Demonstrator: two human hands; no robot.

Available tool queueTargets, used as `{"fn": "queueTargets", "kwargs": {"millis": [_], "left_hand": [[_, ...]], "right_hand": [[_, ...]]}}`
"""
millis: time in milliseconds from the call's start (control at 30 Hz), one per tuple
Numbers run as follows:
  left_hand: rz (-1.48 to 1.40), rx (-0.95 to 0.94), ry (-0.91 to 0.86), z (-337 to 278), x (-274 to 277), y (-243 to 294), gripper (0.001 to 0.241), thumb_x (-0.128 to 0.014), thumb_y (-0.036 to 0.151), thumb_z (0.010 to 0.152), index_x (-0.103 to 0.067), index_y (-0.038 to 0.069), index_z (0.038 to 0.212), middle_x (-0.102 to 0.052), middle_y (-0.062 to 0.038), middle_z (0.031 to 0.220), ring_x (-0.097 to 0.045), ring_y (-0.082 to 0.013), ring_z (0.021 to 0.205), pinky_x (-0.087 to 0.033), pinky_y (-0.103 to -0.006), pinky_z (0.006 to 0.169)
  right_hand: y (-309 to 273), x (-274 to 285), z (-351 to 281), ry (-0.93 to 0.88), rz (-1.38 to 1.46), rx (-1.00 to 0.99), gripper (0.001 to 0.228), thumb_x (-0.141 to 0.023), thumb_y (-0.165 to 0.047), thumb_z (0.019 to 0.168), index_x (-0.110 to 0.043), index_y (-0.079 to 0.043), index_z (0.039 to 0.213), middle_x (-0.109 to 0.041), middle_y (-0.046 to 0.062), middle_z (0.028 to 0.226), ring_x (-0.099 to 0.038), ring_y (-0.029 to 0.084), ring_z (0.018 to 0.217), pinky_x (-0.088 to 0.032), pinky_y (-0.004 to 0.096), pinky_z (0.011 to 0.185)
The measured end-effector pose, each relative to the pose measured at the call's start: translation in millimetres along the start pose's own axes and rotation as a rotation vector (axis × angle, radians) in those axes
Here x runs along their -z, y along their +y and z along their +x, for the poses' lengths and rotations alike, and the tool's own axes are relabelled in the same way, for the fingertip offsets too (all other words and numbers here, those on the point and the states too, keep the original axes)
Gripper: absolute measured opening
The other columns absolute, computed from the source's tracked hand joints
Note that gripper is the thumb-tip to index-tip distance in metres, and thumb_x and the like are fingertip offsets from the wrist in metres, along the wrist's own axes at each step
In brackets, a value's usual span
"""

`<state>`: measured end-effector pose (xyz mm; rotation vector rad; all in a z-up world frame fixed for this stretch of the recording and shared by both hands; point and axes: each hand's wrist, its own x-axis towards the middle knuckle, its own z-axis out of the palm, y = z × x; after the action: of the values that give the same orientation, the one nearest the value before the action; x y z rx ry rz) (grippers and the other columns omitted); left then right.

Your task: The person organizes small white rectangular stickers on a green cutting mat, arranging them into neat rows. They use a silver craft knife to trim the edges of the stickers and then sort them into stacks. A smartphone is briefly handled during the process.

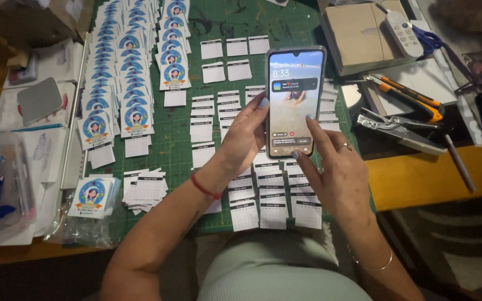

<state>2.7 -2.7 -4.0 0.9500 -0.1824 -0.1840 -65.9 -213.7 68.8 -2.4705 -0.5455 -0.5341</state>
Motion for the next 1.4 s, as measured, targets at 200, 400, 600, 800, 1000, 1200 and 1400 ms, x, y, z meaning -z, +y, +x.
{"fn": "queueTargets", "kwargs": {"millis": [200, 400, 600, 800, 1000, 1200, 1400], "left_hand": [[0.007, 0.008, -0.002, -0.7, -1.8, 1.8, 0.048, -0.048, 0.039, 0.12, -0.047, 0.015, 0.161, -0.067, -0.015, 0.147, -0.067, -0.0304, 0.136, -0.058, -0.053, 0.113], [-0.015, 0.002, 0.004, 0.7, -3.9, -3.1, 0.046, -0.049, 0.038, 0.12, -0.048, 0.015, 0.161, -0.066, -0.014, 0.148, -0.066, -0.0297, 0.136, -0.057, -0.0531, 0.114], [0.0, 0.012, 0.018, 1.1, -6.4, 0.3, 0.048, -0.049, 0.038, 0.12, -0.047, 0.015, 0.161, -0.066, -0.014, 0.149, -0.065, -0.0306, 0.138, -0.056, -0.0546, 0.115], [-0.02, 0.013, 0.037, 1.7, -15.0, -0.6, 0.05, -0.05, 0.038, 0.119, -0.046, 0.015, 0.163, -0.066, -0.015, 0.149, -0.065, -0.0313, 0.138, -0.054, -0.0562, 0.115], [-0.029, 0.021, 0.085, 15.1, -43.9, 0.9, 0.054, -0.055, 0.038, 0.117, -0.045, 0.014, 0.164, -0.066, -0.015, 0.148, -0.065, -0.0319, 0.136, -0.051, -0.0577, 0.116], [0.146, 0.146, 0.105, 47.4, -82.5, 35.6, 0.063, -0.054, 0.04, 0.109, -0.044, 0.014, 0.165, -0.067, -0.011, 0.146, -0.065, -0.0291, 0.131, -0.052, -0.0495, 0.115], [0.524, 0.203, 0.004, 36.2, -96.7, 60.6, 0.097, -0.05, 0.072, 0.087, -0.038, 0.016, 0.165, -0.034, -0.017, 0.177, -0.043, -0.0358, 0.159, -0.036, -0.051, 0.129]], "right_hand": [[7.7, -4.5, -2.0, 0.001, 0.004, 0.009, 0.07, -0.082, -0.019, 0.098, -0.054, 0.001, 0.159, -0.072, 0.034, 0.116, -0.078, 0.049, 0.095, -0.063, 0.054, 0.069], [0.8, -5.1, 1.7, 0.013, 0.019, -0.012, 0.084, -0.088, -0.014, 0.093, -0.042, 0.009, 0.16, -0.07, 0.039, 0.12, -0.077, 0.051, 0.095, -0.062, 0.058, 0.068], [5.4, -8.6, 1.3, 0.009, 0.015, -0.012, 0.087, -0.087, -0.02, 0.095, -0.039, 0.009, 0.162, -0.069, 0.037, 0.125, -0.077, 0.049, 0.099, -0.062, 0.054, 0.068], [-1.8, -10.2, 5.0, -0.003, 0.014, -0.083, 0.098, -0.091, -0.026, 0.091, -0.035, 0.009, 0.163, -0.066, 0.041, 0.131, -0.075, 0.056, 0.1, -0.061, 0.063, 0.072], [10.0, -23.5, 23.4, 0.042, -0.035, -0.067, 0.122, -0.097, -0.038, 0.085, -0.021, 0.005, 0.169, -0.055, 0.04, 0.147, -0.067, 0.061, 0.121, -0.061, 0.065, 0.086], [71.0, -28.2, 60.7, 0.042, -0.057, -0.075, 0.137, -0.1, -0.037, 0.087, 0.004, -0.012, 0.173, -0.048, 0.039, 0.158, -0.057, 0.059, 0.138, -0.057, 0.07, 0.099], [135.0, -18.6, 138.9, -0.021, -0.238, -0.219, 0.127, -0.1, -0.036, 0.09, -0.004, -0.014, 0.171, -0.054, 0.036, 0.153, -0.061, 0.051, 0.125, -0.056, 0.056, 0.097]]}}
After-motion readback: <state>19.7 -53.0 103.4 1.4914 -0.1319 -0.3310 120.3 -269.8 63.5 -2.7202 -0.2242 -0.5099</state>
